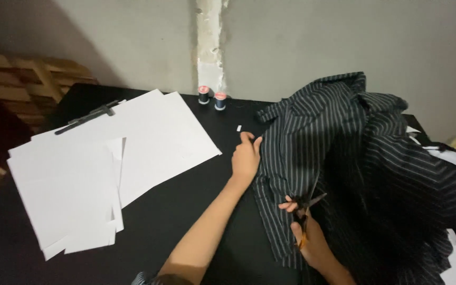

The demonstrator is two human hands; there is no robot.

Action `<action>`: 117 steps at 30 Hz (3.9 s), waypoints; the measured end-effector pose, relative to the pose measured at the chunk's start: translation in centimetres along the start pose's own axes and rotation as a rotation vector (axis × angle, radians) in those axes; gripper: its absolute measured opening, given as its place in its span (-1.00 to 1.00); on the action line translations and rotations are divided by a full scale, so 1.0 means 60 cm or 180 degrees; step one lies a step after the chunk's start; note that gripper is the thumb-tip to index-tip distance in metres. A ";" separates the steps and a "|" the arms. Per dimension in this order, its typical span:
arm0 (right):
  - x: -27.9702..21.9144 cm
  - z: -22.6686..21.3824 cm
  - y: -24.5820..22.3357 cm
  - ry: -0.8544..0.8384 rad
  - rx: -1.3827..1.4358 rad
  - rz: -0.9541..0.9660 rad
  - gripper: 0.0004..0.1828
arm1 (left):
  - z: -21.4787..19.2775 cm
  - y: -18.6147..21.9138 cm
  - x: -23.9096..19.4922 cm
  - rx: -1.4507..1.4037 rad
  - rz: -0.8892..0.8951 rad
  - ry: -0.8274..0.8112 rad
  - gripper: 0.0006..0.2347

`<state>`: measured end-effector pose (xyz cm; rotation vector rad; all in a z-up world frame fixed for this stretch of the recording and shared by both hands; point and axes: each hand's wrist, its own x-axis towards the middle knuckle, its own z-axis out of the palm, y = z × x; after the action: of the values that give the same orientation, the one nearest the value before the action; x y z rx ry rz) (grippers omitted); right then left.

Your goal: Cutting strips of white paper and pinstriped fabric using scissors and applying tape to the strips on a workbench.

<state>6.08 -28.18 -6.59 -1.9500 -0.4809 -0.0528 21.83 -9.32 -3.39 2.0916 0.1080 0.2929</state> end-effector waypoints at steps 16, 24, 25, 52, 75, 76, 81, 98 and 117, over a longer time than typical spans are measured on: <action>-0.019 0.019 -0.071 -0.0205 0.0585 -0.0253 -0.44 | -0.146 -0.005 -0.223 0.1817 0.1892 -0.1111 -0.23; -0.048 0.006 -0.038 -0.0079 0.0638 -0.0538 -0.54 | -0.446 -0.242 -0.134 0.3508 -0.0608 0.1273 -0.67; -0.051 0.003 -0.031 0.0046 0.0633 -0.0335 -0.58 | -0.482 -0.248 -0.145 0.3023 -0.1213 0.1323 -0.45; -0.093 -0.027 -0.070 0.0136 0.0781 0.0146 -0.41 | -0.485 -0.270 -0.093 0.1331 -0.1973 0.0472 -0.88; -0.063 0.001 0.118 0.0035 0.2016 -0.0945 -0.30 | -0.184 -0.028 -0.167 -0.2589 -0.1620 -0.0802 -0.85; -0.061 0.004 0.157 -0.0197 0.2549 -0.0961 -0.28 | -0.149 -0.003 -0.190 -0.2566 -0.1772 -0.0994 -0.83; -0.047 0.018 0.410 -0.0241 0.2598 -0.1589 -0.28 | -0.122 0.032 -0.224 -0.1851 -0.1600 -0.1053 -0.91; -0.065 -0.035 0.071 -0.0498 0.1822 0.0424 -0.32 | -0.111 0.025 -0.228 -0.0944 -0.1183 -0.1191 -0.97; 0.032 0.003 -0.147 -0.0665 0.1615 0.3376 -0.25 | -0.107 -0.035 -0.221 0.0767 0.2179 -0.0933 -0.66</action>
<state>4.71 -24.41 1.48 -1.4936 0.4211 0.8663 7.50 -5.48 -4.26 2.3303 -0.7948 0.3869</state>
